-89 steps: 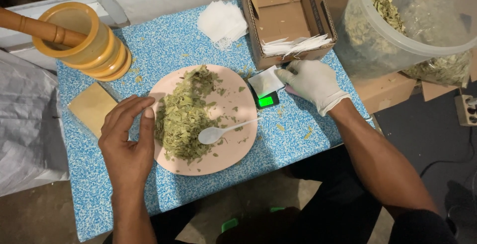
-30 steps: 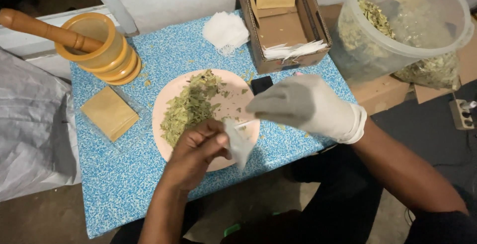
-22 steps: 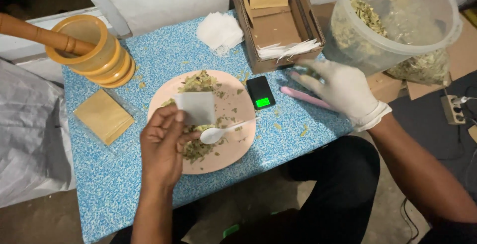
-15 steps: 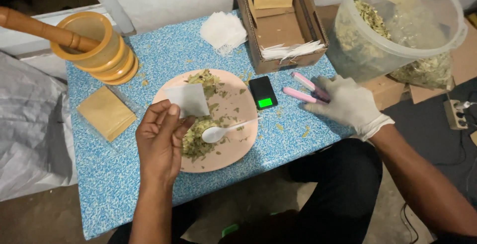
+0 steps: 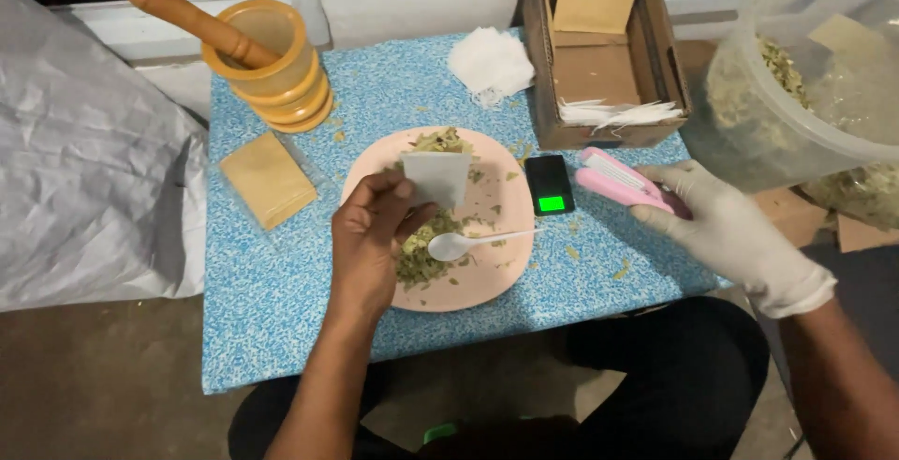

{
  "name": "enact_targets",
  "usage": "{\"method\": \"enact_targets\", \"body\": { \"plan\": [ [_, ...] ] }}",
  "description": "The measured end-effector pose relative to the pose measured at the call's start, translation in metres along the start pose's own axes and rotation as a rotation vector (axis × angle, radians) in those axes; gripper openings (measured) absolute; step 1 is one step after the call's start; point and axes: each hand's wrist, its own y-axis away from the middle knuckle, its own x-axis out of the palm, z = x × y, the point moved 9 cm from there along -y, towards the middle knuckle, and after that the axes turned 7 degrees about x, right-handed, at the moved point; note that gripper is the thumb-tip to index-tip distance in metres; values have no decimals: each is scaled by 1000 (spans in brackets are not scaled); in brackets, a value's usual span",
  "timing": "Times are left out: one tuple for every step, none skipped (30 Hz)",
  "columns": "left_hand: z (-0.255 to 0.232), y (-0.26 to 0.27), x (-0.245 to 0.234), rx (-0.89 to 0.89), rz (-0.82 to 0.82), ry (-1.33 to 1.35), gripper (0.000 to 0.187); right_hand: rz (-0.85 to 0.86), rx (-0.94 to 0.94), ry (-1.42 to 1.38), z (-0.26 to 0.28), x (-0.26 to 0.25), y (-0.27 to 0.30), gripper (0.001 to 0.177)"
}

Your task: Filling small tea bags with dried herbs using a spoon, weighing them on a digital scale, and sealing them with a heat sealer.

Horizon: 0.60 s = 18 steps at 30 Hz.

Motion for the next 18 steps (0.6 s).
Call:
{"method": "enact_targets", "body": {
  "plan": [
    [0,0,0,2,7,-4,27,45,-47,-14,13,-2,2,61],
    [0,0,0,8,11,-6,24,89,-101,-27,26,-5,3,67],
    [1,0,-1,16,6,-6,24,89,-110,-26,39,-10,4,67],
    [1,0,-2,23,8,-1,22,138,-133,-13,54,-11,6,68],
    [2,0,-2,31,10,4,20,188,-156,0,68,-12,8,69],
    [2,0,-4,39,6,3,20,187,-165,0,82,-14,8,69],
    [3,-1,-5,42,14,7,20,200,-182,43,97,-14,8,70],
    [3,-2,-6,46,19,8,21,215,-201,84,112,-13,7,71],
    [2,-2,-6,55,13,5,21,216,-213,82,123,-13,4,71],
    [1,-2,-6,61,14,-5,18,211,-236,113,135,-12,2,70],
    [0,-2,-6,66,15,-15,14,206,-260,143,146,-12,-1,70],
    [-2,-2,-5,76,11,-18,14,203,-271,141,156,-12,-2,70],
    [-2,-1,-5,56,-2,-22,15,222,-232,156,162,-10,-4,67],
    [-1,0,-5,32,-16,-23,17,243,-190,174,166,-9,-6,65],
    [-3,-1,-5,38,-22,-25,17,244,-199,174,169,-6,-9,65],
    [-4,0,-3,43,-4,-21,15,260,-195,168,168,-2,-11,66],
    [-5,1,0,47,15,-16,13,276,-191,163,168,2,-13,67],
    [-4,1,0,48,16,-17,13,275,-191,162,169,6,-16,67]
  ]
}}
